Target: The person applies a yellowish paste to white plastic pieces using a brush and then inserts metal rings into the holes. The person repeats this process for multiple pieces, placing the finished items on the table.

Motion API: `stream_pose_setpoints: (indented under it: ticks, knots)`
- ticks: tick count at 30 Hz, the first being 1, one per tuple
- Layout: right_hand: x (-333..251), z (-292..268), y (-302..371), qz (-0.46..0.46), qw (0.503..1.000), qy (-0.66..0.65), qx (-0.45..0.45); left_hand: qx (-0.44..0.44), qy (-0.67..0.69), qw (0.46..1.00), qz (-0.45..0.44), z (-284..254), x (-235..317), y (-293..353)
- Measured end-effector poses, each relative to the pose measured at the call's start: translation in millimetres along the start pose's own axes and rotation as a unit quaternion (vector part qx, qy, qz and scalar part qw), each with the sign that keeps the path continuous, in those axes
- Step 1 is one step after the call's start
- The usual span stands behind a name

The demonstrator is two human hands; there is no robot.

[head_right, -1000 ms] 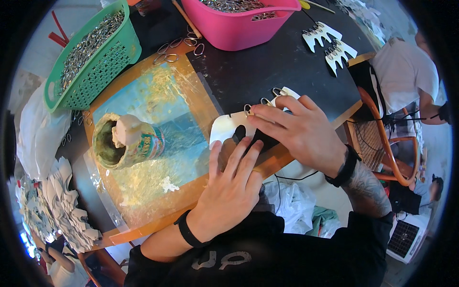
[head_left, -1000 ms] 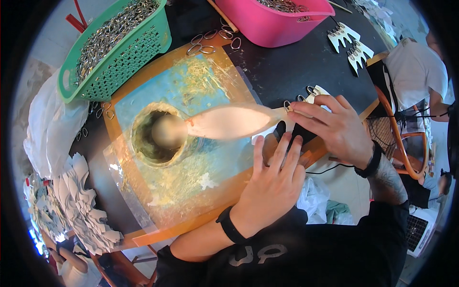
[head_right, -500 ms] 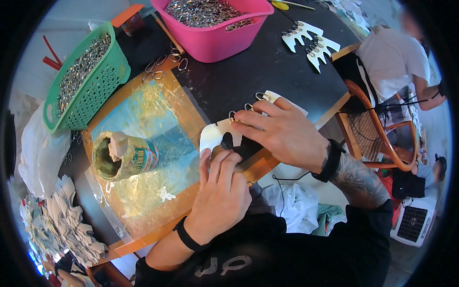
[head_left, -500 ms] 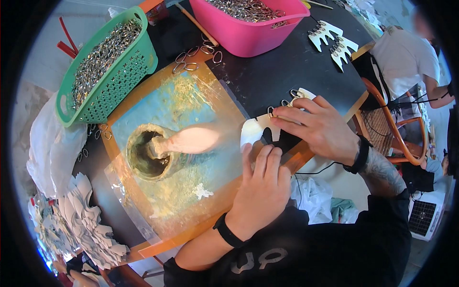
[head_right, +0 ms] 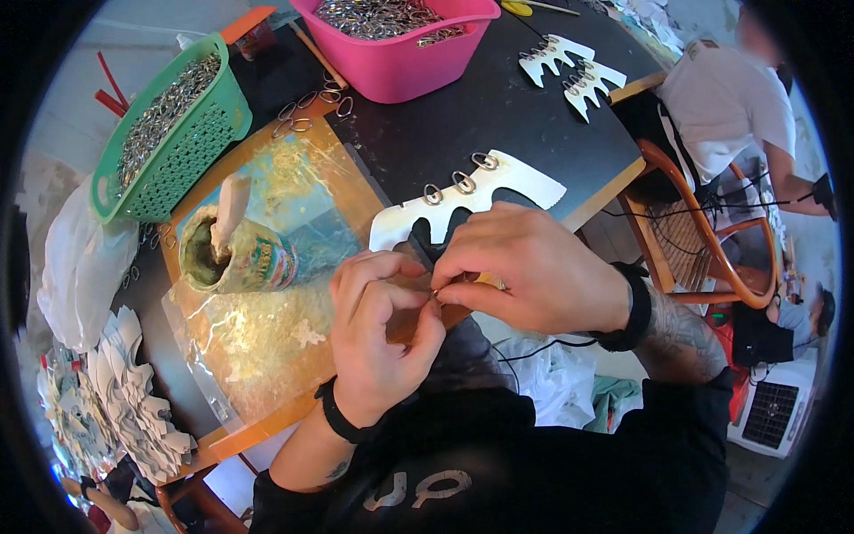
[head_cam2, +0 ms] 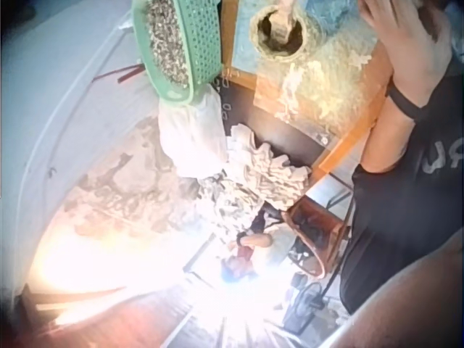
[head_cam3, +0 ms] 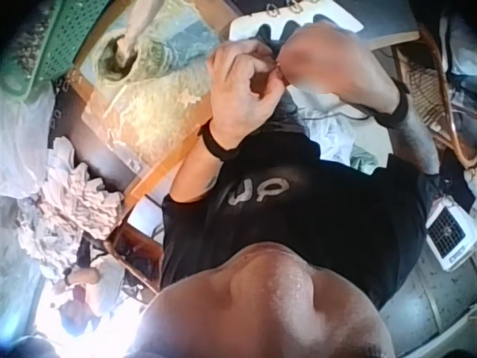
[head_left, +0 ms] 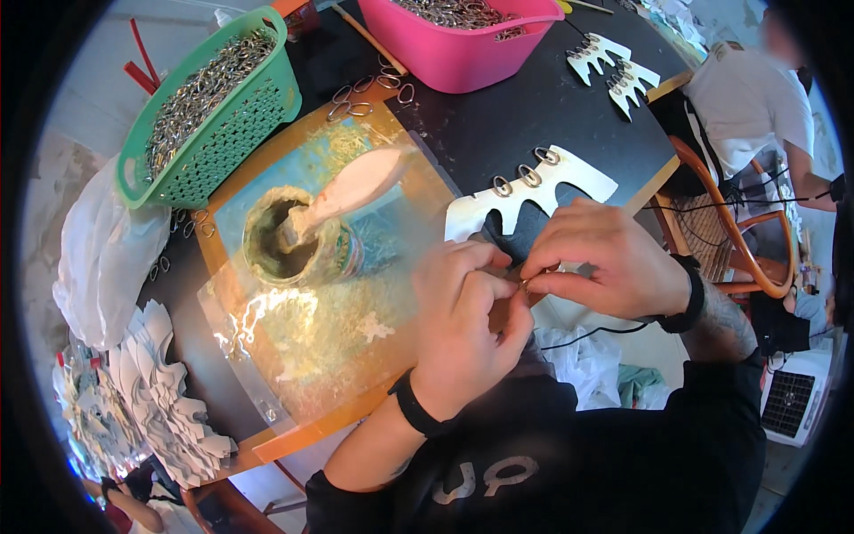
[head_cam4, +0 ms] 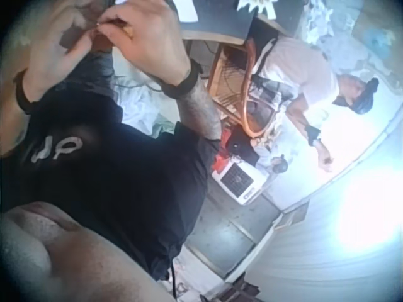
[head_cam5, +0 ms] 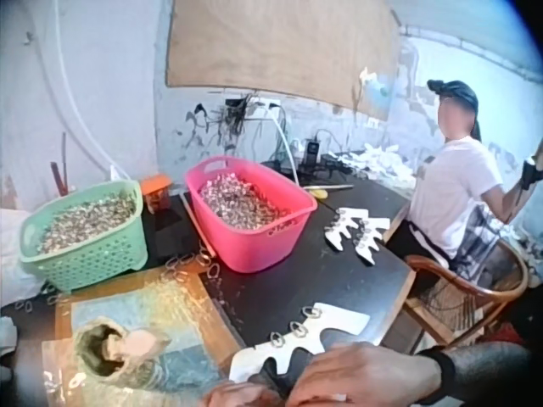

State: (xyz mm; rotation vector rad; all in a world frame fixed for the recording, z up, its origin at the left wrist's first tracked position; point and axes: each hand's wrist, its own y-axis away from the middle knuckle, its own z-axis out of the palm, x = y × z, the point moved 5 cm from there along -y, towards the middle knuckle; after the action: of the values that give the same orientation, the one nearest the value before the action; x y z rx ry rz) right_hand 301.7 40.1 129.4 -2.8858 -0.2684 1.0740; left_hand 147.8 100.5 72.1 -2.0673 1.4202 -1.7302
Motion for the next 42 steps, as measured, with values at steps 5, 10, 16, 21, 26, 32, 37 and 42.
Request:
stream_pose_setpoints:
  ticks: [5,10,16,21,26,32,37,42]
  knots:
    - [9.9,-14.7,-16.2,0.028,0.995,0.09,0.033,-0.048,-0.141,0.988,-0.036,3.3,3.5,5.0]
    - [26.6,-16.3,-54.8,0.025,0.979,0.193,0.056,-0.143,-0.264,0.954,0.024,21.8,9.1,14.5]
    - [45.6,6.6,-78.3,-0.013,0.968,0.249,0.016,-0.204,-0.262,0.943,0.018,28.4,3.1,18.5]
    - [46.1,8.2,-75.7,-0.025,0.962,0.27,0.021,-0.22,-0.27,0.937,0.013,28.9,2.0,19.1]
    - [31.9,5.8,-51.2,-0.058,0.951,0.304,-0.004,-0.224,-0.278,0.934,0.01,29.8,0.5,20.9]
    - [30.8,16.0,-31.4,-0.08,0.94,0.332,-0.015,-0.218,-0.278,0.935,0.009,32.0,1.4,18.8]
    - [28.0,18.4,-31.4,-0.086,0.933,0.348,-0.025,-0.212,-0.283,0.935,0.003,31.1,1.4,18.5]
    - [30.2,22.3,-29.6,-0.089,0.933,0.346,-0.043,-0.214,-0.289,0.933,0.009,31.3,1.9,19.0]
